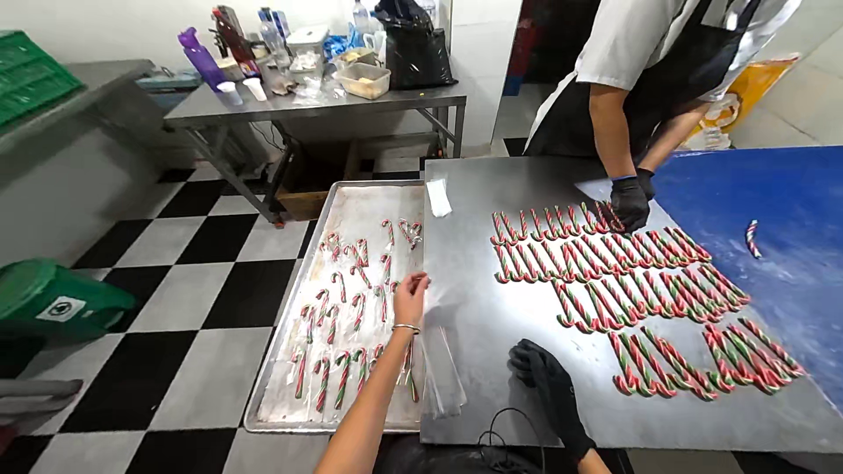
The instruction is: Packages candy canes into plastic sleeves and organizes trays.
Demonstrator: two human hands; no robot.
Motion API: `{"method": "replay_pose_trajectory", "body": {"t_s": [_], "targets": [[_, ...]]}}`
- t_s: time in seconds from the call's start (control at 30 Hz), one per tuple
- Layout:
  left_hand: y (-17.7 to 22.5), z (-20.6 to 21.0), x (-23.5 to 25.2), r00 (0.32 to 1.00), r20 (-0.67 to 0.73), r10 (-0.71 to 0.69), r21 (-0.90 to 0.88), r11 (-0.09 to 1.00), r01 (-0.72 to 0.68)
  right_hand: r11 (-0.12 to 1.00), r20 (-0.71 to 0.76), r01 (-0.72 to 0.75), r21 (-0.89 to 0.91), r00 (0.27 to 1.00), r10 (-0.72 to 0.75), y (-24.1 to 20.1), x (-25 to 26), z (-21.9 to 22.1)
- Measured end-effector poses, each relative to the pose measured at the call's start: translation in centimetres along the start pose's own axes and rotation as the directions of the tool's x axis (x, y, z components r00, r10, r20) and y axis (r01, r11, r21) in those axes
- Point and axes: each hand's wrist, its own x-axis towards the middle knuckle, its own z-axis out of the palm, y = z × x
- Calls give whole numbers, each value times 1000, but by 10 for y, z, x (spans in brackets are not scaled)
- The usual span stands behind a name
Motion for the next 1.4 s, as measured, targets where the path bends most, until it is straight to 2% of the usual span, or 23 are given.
{"method": "replay_pose_trajectory", "body": {"t_s": [0.13,0.23,0.33,0.4,0.5,0.57,0.6,0.67,0.7,0.73,0.8,0.83,0.9,0.97,1.03,1.1,1.13,1.17,1.2,1.23,1.27,1.33,1.4], "targets": [[-2,-66,-16,979,-197,-47,-59,998,36,1000,24,10,-20,1000,-9,3,3,-2],[-55,-108,-50,945,-283,-162,112,973,200,993,37,65,-97,997,-62,4,5,0],[-112,-133,-105,931,-230,-284,338,874,350,983,27,107,-151,994,-104,-1,1,8],[-144,-136,-133,912,-216,-349,377,832,408,977,3,137,-162,990,-138,-6,-4,12],[-167,-156,-146,848,-378,-372,337,797,500,970,6,161,-183,987,-162,-27,-20,15],[-163,-184,-141,804,-479,-354,367,751,549,959,66,-77,-272,993,99,-116,-52,24],[-160,-199,-137,788,-512,-343,418,701,577,940,27,-165,-300,983,181,-151,-66,32],[-148,-215,-127,751,-553,-361,500,578,645,924,-26,-254,-287,966,258,-166,-72,36],[-137,-210,-121,757,-549,-355,515,570,640,929,27,-261,-262,960,277,-148,-62,29],[-122,-195,-117,801,-505,-321,518,630,579,952,122,-212,-220,962,242,-112,-44,18],[-94,-144,-116,909,-312,-276,418,819,392,993,232,8,-118,973,20,-23,-5,11],[-86,-112,-117,934,-192,-302,302,887,349,995,290,11,-103,957,20,-7,2,17],[-76,-50,-119,928,-13,-372,134,919,370,991,351,-78,-112,929,113,-10,0,43],[-66,-7,-117,928,-17,-371,113,922,371,987,419,-120,-109,895,155,-17,-6,67],[-60,10,-113,940,-74,-334,145,929,342,983,491,-154,-100,852,183,-17,-11,79],[-63,10,-107,945,-102,-309,161,933,323,986,518,-77,-145,843,142,-17,-15,72],[-65,8,-103,948,-98,-303,149,937,315,971,492,54,-231,868,69,-18,-14,61],[-69,5,-101,953,-87,-291,134,944,301,897,440,229,-378,897,-43,-19,-9,48],[-74,2,-99,960,-70,-271,110,954,278,747,382,368,-553,909,-165,-24,0,32],[-78,0,-99,968,-53,-246,76,965,249,594,330,413,-690,910,-250,-32,16,14],[-80,-2,-100,974,-39,-225,46,973,226,487,266,392,-781,913,-308,-43,36,-3],[-83,-6,-102,981,-15,-192,19,981,192,400,117,255,-880,934,-337,-65,80,-28],[-77,-7,-103,981,-35,-193,62,979,195,348,0,74,-935,978,-208,-88,112,-37]]}}
